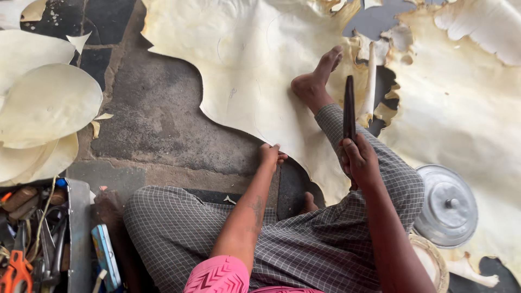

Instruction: The person cuts circular shapes and other sections from a large sheet of processed hide using a hand knife, frequently repositioning the hide on the floor.

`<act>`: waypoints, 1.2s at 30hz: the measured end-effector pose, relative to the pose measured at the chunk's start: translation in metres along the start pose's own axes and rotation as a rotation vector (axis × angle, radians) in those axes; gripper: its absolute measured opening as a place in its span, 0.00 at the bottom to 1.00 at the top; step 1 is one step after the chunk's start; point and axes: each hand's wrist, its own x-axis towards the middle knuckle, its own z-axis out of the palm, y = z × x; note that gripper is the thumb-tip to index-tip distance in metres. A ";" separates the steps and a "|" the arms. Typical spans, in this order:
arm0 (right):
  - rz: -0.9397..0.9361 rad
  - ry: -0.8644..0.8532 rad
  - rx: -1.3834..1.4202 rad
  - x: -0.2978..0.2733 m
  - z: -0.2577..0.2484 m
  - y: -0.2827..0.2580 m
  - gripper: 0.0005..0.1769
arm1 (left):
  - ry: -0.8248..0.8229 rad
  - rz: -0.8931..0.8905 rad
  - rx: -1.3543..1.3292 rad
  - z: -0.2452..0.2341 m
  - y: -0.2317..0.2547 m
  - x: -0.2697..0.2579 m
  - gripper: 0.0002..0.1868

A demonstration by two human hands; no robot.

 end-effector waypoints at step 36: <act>0.379 0.598 -0.649 -0.104 -0.170 0.277 0.23 | 0.109 0.072 0.570 -0.120 0.011 -0.101 0.11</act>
